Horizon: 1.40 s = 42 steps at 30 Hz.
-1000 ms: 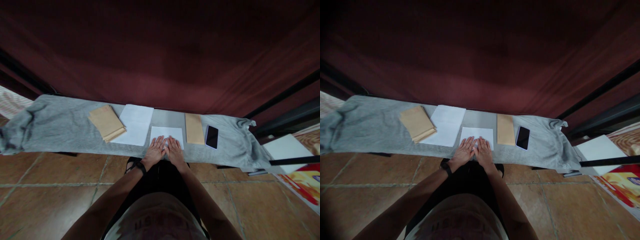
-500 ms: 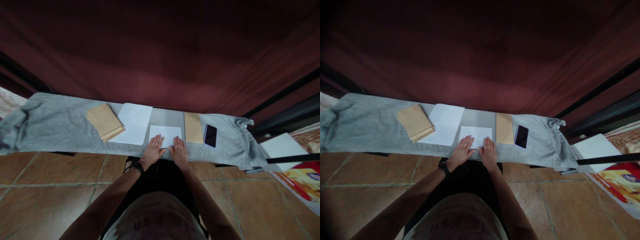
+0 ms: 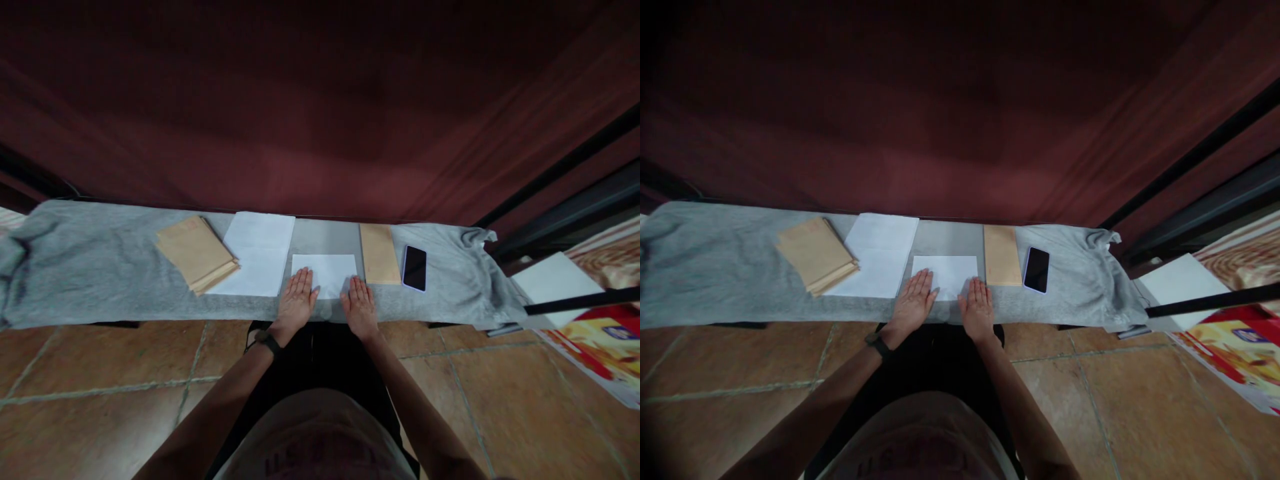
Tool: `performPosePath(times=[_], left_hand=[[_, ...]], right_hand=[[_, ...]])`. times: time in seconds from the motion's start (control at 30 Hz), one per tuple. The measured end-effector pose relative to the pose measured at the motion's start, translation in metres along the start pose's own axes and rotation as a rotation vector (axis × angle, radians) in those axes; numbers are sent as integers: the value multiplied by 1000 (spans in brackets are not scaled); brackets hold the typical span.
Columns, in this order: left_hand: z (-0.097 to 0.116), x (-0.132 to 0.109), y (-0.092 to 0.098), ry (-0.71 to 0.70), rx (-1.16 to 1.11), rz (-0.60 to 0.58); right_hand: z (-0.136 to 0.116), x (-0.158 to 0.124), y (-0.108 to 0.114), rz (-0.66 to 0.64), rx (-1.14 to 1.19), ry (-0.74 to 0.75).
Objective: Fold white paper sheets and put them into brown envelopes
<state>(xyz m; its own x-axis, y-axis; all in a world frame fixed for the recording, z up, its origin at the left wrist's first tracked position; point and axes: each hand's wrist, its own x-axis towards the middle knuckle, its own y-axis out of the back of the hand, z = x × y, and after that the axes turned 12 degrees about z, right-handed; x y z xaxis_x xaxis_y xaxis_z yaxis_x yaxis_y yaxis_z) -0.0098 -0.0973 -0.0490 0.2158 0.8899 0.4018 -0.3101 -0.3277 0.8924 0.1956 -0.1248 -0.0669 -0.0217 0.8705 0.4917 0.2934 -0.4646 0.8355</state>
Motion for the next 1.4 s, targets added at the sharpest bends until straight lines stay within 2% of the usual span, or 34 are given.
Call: performPosePath(times=[0.1, 0.23, 0.4, 0.6, 0.83, 1.03, 1.2, 1.3, 1.4], left_hand=[[15, 18, -9, -60, -33, -29], [29, 40, -25, -107, -26, -140], [25, 48, -37, -80, -10, -157], [5, 48, -38, -53, -19, -81], [-16, 47, -35, 67, 20, -36], [-26, 39, -34, 112, 10, 24], [-20, 28, -25, 101, 2, 39], [-5, 15, -18, 25, -14, 50], [11, 0, -14, -72, -26, 4]], right_hand=[[-12, 19, -3, -62, 73, 12], [-27, 46, -16, -143, 133, 67], [-27, 61, -34, -184, 98, 93], [-15, 59, -45, -78, 39, 83], [-11, 56, -54, 40, 12, 32], [-10, 53, -53, 32, -22, 10], [-11, 54, -45, 22, -20, -14], [-19, 48, -36, -29, -16, -26], [-31, 36, -26, -89, 30, 61]])
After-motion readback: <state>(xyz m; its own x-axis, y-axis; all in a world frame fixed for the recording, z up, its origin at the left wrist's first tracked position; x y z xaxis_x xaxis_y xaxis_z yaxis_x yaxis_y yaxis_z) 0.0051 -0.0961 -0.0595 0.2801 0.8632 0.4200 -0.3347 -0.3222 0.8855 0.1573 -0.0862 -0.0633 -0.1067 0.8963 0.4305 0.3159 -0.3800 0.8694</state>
